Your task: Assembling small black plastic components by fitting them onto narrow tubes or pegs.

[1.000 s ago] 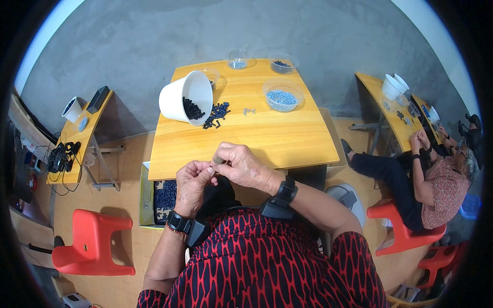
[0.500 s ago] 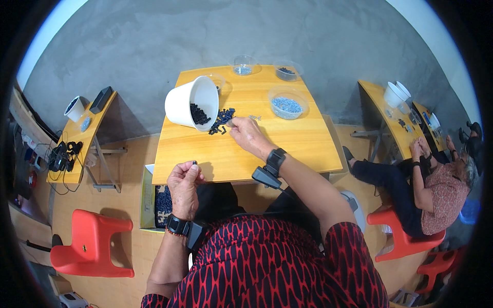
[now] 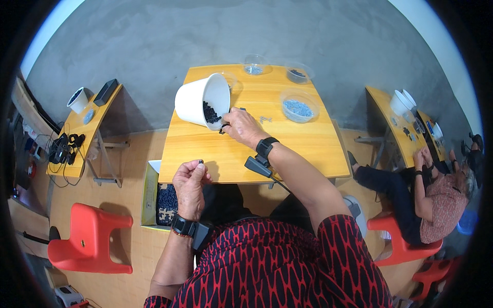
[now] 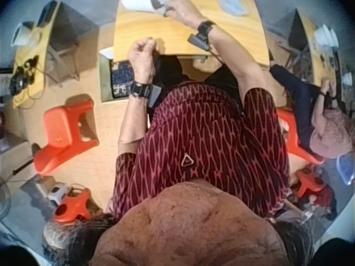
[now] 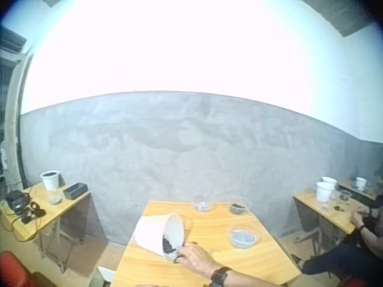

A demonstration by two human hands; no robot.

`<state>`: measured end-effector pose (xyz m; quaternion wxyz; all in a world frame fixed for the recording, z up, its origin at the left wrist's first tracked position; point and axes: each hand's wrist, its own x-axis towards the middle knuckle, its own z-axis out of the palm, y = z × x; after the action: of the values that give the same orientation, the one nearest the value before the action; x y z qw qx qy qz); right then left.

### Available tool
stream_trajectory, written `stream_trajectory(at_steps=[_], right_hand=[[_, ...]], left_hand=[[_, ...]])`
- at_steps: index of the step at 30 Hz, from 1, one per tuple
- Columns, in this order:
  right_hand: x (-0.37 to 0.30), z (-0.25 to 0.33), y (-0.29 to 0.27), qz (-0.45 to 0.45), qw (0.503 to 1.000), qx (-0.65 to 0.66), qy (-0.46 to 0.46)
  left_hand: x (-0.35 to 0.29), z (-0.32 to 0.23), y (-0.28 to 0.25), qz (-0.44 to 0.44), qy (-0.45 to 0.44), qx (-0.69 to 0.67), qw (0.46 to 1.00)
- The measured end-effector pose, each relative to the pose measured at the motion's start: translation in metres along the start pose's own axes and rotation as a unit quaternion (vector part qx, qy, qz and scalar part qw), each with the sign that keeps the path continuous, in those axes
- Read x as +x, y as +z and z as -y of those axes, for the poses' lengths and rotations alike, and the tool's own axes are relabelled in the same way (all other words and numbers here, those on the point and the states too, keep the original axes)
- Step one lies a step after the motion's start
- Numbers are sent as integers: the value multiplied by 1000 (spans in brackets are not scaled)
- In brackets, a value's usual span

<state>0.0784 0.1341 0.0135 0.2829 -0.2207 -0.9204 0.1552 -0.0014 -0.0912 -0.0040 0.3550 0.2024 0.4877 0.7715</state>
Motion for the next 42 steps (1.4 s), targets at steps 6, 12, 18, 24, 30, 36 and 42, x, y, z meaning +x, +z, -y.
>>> stream_trajectory(at_steps=[6, 12, 18, 24, 30, 36, 42], right_hand=[[-8, -8, -15, -12, 992, 97, 82], [-21, -4, -18, 55, 998, 22, -17], [-25, -10, -13, 81, 996, -36, 2], [-37, 9, -22, 51, 997, -51, 26], [-76, 54, -44, 106, 928, 317, 163], [-96, 57, -48, 95, 846, 501, 155], [-102, 63, -50, 77, 844, 513, 138]], left_hand=[[4, 3, -2, -15, -11, 0, 1000], [5, 4, -2, -12, -10, 9, 1000], [5, 3, -1, -5, -4, 11, 1000], [4, 3, -1, -1, -4, 31, 1000], [-1, 7, 1, 38, -24, 11, 999], [-6, 5, 10, 107, -48, 13, 993], [-11, 3, 12, 149, -75, 13, 986]])
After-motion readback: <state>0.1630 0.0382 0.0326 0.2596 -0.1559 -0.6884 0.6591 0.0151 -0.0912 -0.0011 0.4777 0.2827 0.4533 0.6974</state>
